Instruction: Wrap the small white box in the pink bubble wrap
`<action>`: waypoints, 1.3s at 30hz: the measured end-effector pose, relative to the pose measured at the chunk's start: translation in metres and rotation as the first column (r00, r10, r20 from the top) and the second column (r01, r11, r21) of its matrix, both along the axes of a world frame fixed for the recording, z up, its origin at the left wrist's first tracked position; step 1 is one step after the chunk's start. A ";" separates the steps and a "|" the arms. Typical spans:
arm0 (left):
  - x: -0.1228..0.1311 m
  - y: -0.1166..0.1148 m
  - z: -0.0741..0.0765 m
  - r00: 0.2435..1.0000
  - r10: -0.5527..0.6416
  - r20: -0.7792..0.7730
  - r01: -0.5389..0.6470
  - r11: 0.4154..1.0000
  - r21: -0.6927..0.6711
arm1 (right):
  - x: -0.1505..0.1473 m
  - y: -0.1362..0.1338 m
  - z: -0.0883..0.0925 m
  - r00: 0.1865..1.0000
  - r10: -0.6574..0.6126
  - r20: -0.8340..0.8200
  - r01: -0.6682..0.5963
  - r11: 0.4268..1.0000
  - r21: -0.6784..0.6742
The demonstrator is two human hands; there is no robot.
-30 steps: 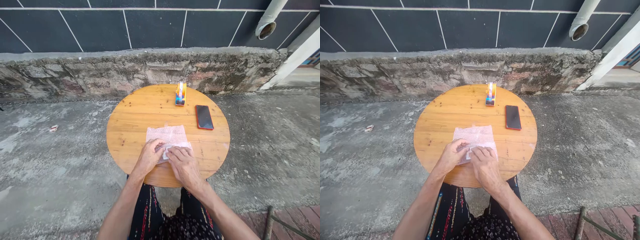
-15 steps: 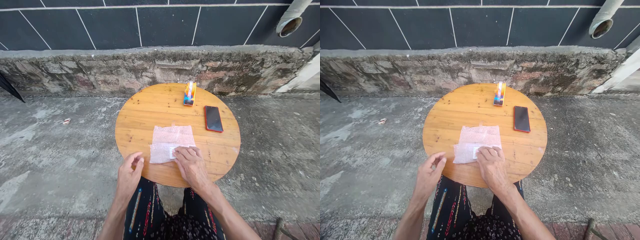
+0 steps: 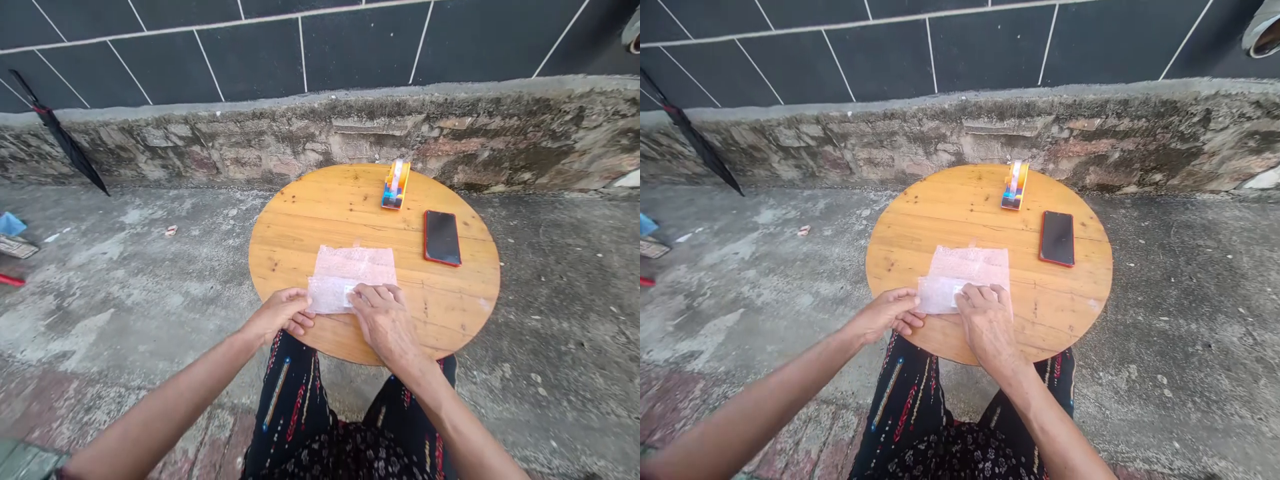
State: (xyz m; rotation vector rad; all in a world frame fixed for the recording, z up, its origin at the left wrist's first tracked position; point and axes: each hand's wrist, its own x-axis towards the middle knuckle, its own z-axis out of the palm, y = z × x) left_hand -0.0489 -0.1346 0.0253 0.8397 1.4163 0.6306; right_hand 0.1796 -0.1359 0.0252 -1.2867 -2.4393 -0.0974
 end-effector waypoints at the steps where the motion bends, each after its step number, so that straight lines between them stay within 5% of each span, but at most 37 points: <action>1: 0.003 0.002 0.001 1.000 0.013 0.024 -0.013 1.000 -0.025 | 0.000 0.001 0.000 1.000 0.007 0.004 -0.007 1.000 -0.006; 22: 0.059 0.026 0.002 0.922 0.158 -0.352 -0.158 0.987 0.029 | 0.003 0.010 0.005 0.991 0.097 0.091 -0.099 0.995 0.019; 31: 0.066 0.022 0.007 0.875 0.249 -0.416 -0.232 0.968 0.092 | 0.001 0.012 0.006 0.989 0.099 0.113 -0.101 0.995 0.013; 39: 0.065 0.023 0.007 0.890 0.258 -0.377 -0.284 0.959 -0.015 | 0.001 0.012 0.010 0.984 0.116 0.133 -0.117 0.993 0.000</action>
